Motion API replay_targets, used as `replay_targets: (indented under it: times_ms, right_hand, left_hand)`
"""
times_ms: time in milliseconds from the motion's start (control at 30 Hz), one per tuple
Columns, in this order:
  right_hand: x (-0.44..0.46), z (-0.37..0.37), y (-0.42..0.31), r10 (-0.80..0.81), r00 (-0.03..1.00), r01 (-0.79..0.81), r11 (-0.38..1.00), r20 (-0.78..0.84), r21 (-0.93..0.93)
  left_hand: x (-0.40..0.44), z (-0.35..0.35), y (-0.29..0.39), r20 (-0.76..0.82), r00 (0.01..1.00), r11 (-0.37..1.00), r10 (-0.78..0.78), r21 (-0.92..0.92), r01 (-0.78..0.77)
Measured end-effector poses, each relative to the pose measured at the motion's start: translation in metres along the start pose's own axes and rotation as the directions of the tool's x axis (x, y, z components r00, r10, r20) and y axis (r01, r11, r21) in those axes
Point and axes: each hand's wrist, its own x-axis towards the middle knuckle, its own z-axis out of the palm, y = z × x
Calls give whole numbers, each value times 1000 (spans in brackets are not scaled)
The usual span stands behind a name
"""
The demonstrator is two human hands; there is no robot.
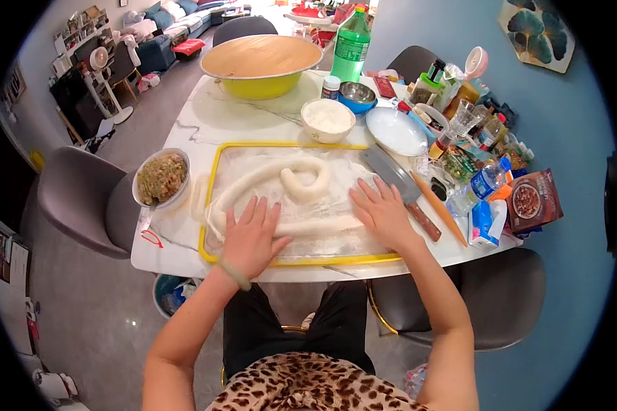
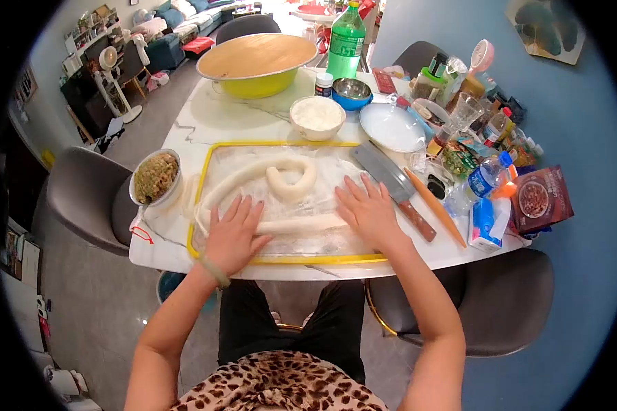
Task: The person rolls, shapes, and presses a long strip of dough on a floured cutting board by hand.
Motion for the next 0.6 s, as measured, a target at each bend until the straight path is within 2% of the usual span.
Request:
replay_targets:
  times_ms: [67,133,200,233,300,333,400,467,500,567,600]
  right_hand:
    - [29,0,-1,121,986,-126,992,116,34]
    - [50,-10,-23,127,986,-135,988,110,75]
    - [68,-7,-46,160,978,-177,976,131,129]
    - [73,-5,-56,130,983,-149,977,132,152]
    - [83,-4,-72,350,895,-429,846,276,317]
    - [73,12,-79,378,922,-382,857,84,345]
    - [44,28,-80,306,950,-280,925,-66,256]
    - [6,11,-83,137,989,-128,981,-52,146]
    - [-9,3,-86,135,989,-126,981,-58,145]
    - [-30,-7,-87,16,1000,-16,993,-2,119]
    - [-23,-6,-82,22,1000,-21,990,-11,139]
  left_hand:
    - [15,-2,6,23,1000,1000,-10,-19,10]
    - [28,-6,21,57,998,999,-23,-45,26]
    - [37,-12,41,195,980,983,-24,-176,59]
    - [45,-9,50,203,979,980,-29,-187,68]
    - [50,6,58,216,974,977,-74,-180,114]
    - [47,14,63,159,985,986,-73,-139,95]
    - [31,27,60,99,992,991,-80,-97,90]
    - [-1,36,57,-104,992,983,73,-163,-90]
    - [-13,33,55,-110,991,983,74,-158,-91]
    - [-29,23,55,-84,986,968,143,-196,-157]
    - [-23,23,54,-34,990,971,134,-196,-138]
